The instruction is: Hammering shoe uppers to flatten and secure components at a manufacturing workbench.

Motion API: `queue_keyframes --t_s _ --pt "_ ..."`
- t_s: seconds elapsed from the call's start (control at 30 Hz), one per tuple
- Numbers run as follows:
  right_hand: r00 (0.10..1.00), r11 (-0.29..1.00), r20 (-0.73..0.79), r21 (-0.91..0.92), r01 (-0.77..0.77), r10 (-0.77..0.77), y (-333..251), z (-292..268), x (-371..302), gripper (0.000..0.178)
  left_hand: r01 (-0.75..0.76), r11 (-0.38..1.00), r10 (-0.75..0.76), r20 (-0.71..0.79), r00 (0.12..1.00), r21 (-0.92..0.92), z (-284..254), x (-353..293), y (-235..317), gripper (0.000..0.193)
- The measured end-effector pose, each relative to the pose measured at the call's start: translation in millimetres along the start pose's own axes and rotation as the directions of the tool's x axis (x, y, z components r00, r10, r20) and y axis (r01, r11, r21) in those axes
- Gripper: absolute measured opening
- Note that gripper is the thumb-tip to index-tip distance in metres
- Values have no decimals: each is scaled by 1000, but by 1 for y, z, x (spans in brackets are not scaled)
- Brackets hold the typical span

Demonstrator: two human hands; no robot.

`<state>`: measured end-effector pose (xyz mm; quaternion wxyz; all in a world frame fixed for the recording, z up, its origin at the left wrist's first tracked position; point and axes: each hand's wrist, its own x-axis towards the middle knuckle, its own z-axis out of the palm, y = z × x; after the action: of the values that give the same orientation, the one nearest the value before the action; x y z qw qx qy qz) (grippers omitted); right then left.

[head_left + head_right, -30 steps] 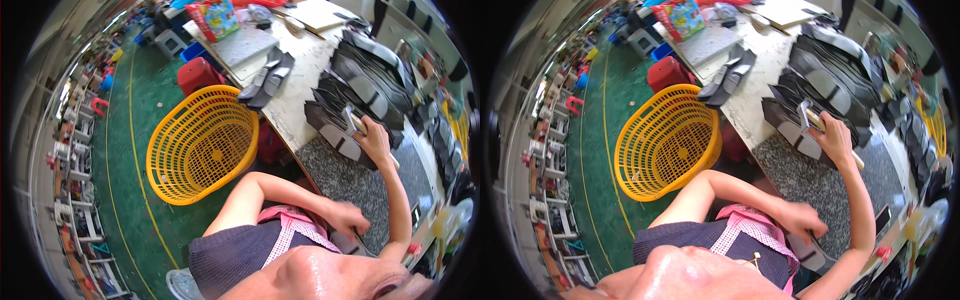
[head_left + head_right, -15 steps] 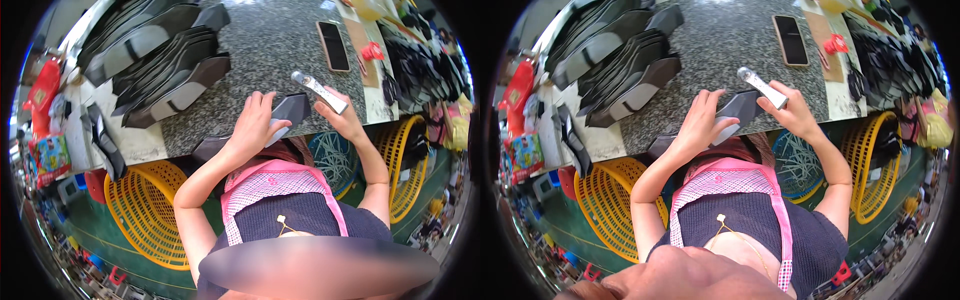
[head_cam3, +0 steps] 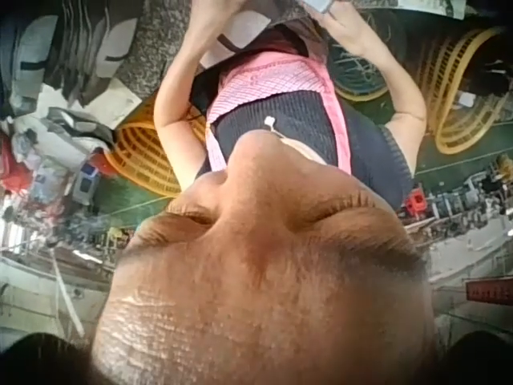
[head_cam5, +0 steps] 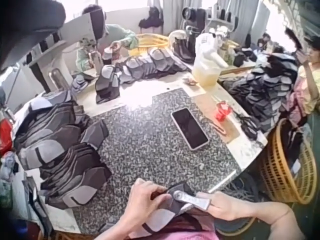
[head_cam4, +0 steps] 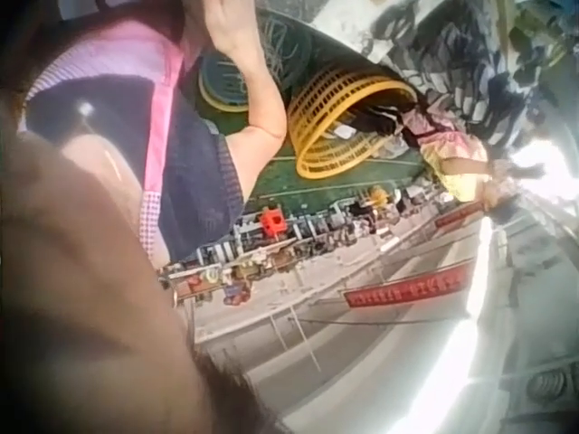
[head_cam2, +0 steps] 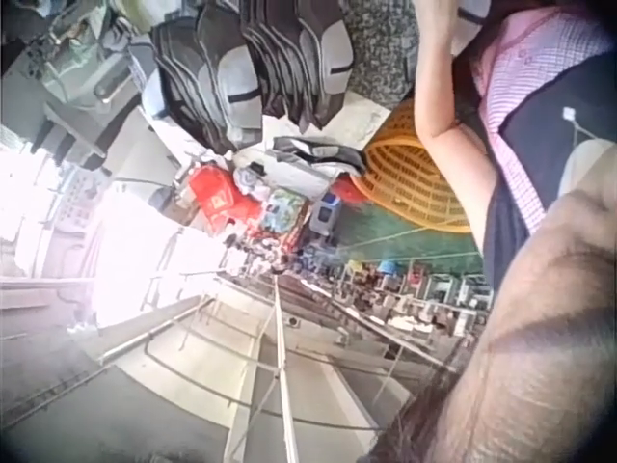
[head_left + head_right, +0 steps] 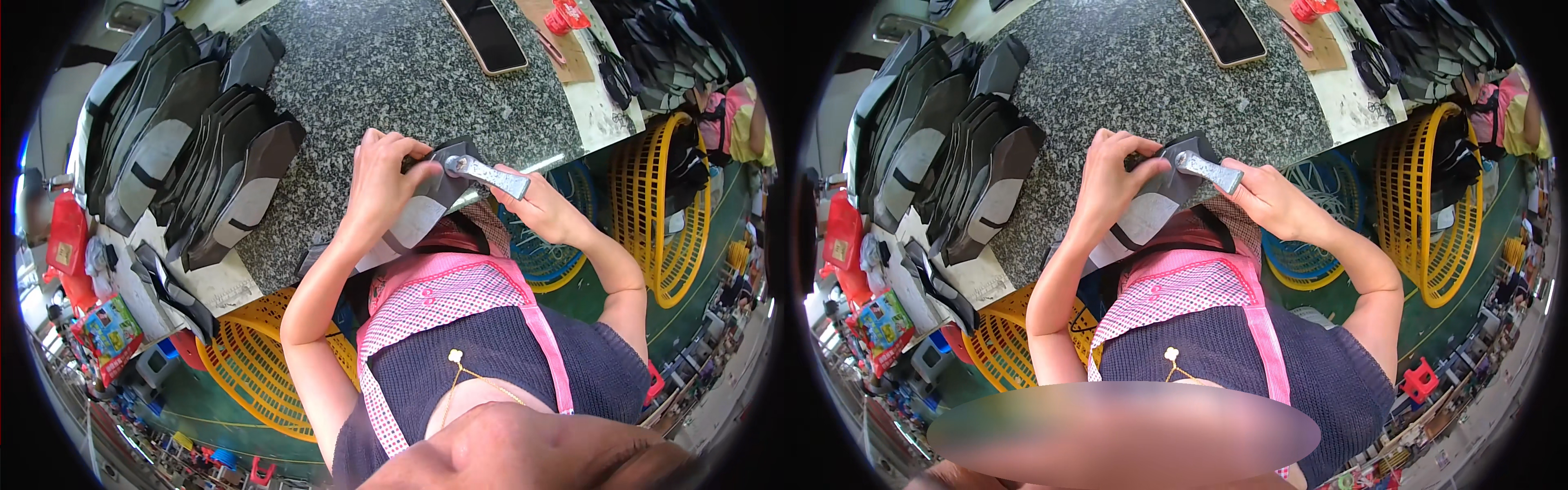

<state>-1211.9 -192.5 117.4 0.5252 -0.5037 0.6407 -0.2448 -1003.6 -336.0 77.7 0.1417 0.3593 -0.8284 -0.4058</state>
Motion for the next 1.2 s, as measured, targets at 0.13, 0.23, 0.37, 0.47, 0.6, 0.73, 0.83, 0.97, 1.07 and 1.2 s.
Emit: queue_keyframes --t_s 0.13,0.23,0.37,0.47,0.6,0.73,0.83,0.97,1.07,1.2 --pt "999 995 -4 -88 45 -45 -3 -5 4 30 -245 948 265 -77 961 204 4 0 -10 8" --pt "982 986 -124 -103 130 -142 -4 -7 11 31 -381 860 418 -41 907 339 4 -2 -14 12" --pt "991 984 -110 -167 60 -79 -26 -10 18 28 -502 663 563 72 823 555 4 -5 -12 20" --pt "970 921 -62 -335 201 -235 -12 -8 25 25 -527 590 627 64 776 611 8 -5 -17 19" --pt "986 969 -119 -229 87 -117 -21 -11 19 22 -517 585 624 60 779 624 6 -8 -16 14" --pt "983 940 -68 -311 142 -171 -10 2 18 22 -339 844 422 -124 898 416 4 -12 -10 13" --pt "994 967 -54 -243 76 -92 -12 -6 26 22 -206 966 227 -136 964 155 7 -18 -15 14" --pt "947 967 -219 -150 207 -237 -25 -2 18 16 -296 930 333 -156 930 219 14 -25 -12 15" --pt "966 928 -78 -305 212 -246 -8 2 28 15 -316 904 353 -86 932 288 14 -26 -10 16" --pt "981 979 -120 -152 135 -154 -24 -3 23 17 -322 876 364 -56 930 359 13 -32 -9 20"
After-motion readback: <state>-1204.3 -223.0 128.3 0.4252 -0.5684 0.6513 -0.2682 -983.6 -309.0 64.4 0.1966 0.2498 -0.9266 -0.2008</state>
